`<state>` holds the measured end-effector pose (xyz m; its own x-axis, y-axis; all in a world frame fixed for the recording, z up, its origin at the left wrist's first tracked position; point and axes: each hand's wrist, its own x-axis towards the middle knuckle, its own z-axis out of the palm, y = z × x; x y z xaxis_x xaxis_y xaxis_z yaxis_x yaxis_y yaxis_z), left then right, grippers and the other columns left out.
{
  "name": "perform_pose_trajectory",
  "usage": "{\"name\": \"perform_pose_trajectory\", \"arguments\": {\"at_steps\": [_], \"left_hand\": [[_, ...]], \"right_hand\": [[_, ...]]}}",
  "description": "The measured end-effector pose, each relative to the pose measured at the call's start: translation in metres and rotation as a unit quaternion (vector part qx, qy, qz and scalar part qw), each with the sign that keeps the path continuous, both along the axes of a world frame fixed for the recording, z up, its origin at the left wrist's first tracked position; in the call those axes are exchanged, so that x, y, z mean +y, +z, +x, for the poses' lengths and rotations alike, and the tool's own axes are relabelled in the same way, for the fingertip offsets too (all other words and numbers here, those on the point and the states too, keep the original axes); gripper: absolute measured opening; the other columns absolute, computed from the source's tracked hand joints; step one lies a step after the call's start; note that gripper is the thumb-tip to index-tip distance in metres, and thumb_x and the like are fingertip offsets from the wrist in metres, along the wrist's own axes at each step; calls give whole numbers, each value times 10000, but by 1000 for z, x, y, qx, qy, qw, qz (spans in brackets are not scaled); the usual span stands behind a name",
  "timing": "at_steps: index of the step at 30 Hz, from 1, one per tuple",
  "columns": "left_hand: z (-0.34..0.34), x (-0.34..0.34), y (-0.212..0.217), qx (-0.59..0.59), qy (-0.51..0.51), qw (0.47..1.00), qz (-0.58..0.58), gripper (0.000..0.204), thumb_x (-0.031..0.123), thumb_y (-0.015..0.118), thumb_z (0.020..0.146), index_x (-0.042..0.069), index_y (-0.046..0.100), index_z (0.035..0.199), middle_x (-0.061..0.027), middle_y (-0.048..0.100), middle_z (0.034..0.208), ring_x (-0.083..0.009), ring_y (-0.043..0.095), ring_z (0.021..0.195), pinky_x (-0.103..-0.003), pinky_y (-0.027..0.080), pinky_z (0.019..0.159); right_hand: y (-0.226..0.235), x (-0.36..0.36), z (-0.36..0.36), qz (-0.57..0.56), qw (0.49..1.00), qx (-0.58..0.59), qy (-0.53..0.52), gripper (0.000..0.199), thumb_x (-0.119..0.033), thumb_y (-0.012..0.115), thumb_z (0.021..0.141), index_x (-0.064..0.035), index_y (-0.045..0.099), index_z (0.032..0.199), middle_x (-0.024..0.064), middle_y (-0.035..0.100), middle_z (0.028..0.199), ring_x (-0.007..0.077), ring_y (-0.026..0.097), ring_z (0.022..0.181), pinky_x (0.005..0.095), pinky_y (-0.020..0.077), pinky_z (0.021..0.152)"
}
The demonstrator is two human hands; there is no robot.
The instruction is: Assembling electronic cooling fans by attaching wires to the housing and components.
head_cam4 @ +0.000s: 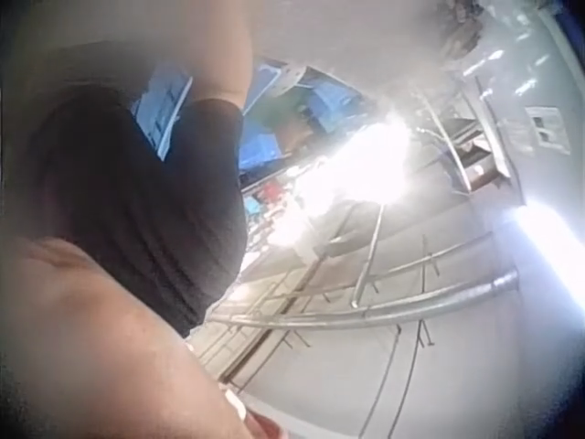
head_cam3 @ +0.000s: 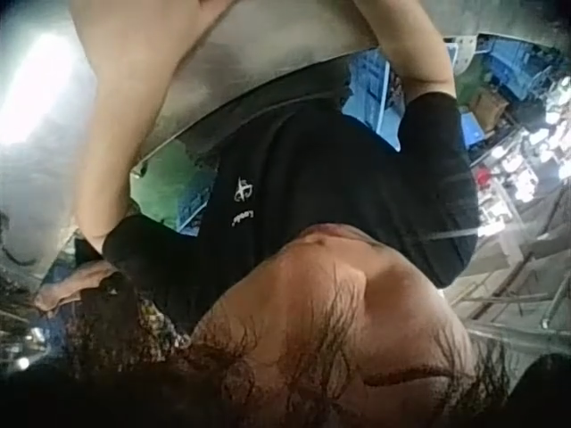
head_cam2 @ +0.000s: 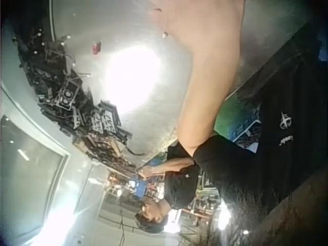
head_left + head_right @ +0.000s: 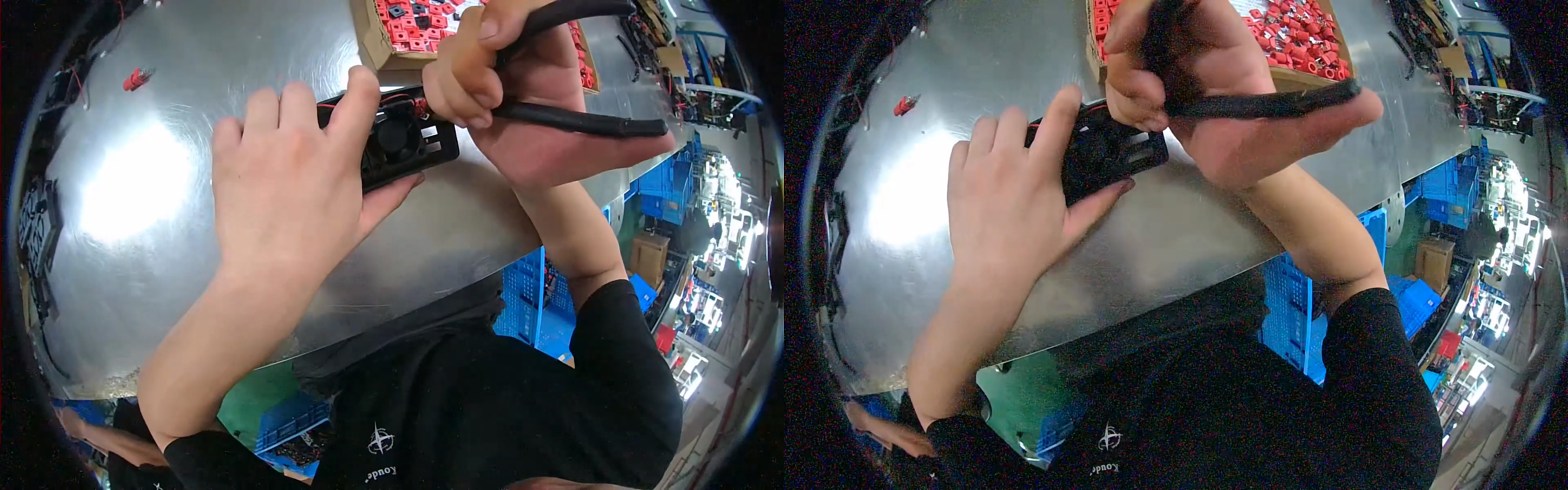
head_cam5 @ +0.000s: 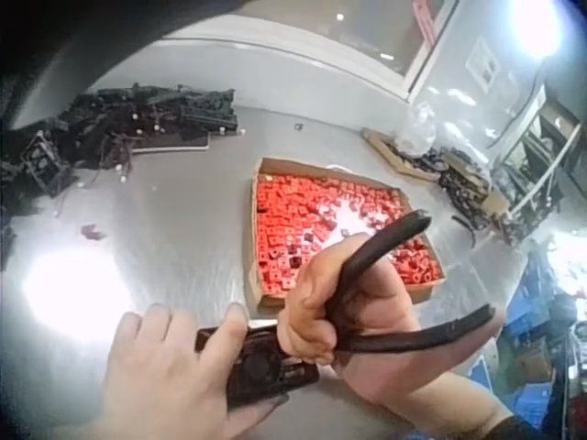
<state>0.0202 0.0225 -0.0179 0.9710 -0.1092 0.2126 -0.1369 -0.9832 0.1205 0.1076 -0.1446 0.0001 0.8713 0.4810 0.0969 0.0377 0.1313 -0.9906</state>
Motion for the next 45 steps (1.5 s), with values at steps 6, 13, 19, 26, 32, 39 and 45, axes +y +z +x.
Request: {"name": "perform_pose_trajectory", "arguments": {"at_steps": [6,13,19,26,32,39,45], "left_hand": [[0,2,-4,3,0,1000,-4,835,575,863,740,206,572,1430,-92,586,1003,-318,603,974,-457,474,811],[-2,2,-5,7,0,1000,-2,814,605,822,774,195,579,1434,-94,586,981,-317,598,955,-453,470,793],[-3,0,-7,-40,-30,999,-16,807,561,805,811,91,592,1432,-113,582,1007,-313,588,969,-446,448,761],[-24,-32,-9,-44,54,995,71,845,604,815,784,126,577,1438,-51,573,989,-231,546,922,-401,416,722],[-23,-38,-10,-29,63,994,82,947,599,832,767,84,533,1504,-62,573,988,-226,551,898,-371,438,684],[-23,-33,-7,-18,44,998,43,903,548,823,806,71,527,1513,-87,595,999,-250,589,911,-390,515,699],[-4,10,-7,19,-86,993,-79,823,541,812,836,63,558,1457,-147,644,1001,-327,641,965,-459,558,772]], "right_hand": [[-10,27,24,131,916,228,-302,1173,-1098,407,681,-20,528,1127,62,477,756,161,444,616,328,393,608],[8,18,-13,123,985,107,-60,1296,-1179,320,532,-7,539,1039,34,430,703,130,381,585,304,350,565],[-7,15,10,371,898,232,52,1253,-1176,266,571,-29,552,987,-15,371,644,99,287,513,265,250,482],[0,32,14,161,957,153,-185,1009,-1051,285,810,-90,549,964,-27,386,644,85,309,483,244,259,454],[-11,22,21,261,904,181,-287,1015,-1024,124,848,-85,499,937,-36,358,596,100,254,474,294,205,472],[-18,17,14,335,849,196,-359,989,-1005,128,873,-97,517,897,-29,370,613,114,275,492,284,252,487],[-22,-23,-10,377,915,112,-88,1150,-1043,250,830,-26,605,1232,43,528,820,134,412,614,307,332,562]]}}
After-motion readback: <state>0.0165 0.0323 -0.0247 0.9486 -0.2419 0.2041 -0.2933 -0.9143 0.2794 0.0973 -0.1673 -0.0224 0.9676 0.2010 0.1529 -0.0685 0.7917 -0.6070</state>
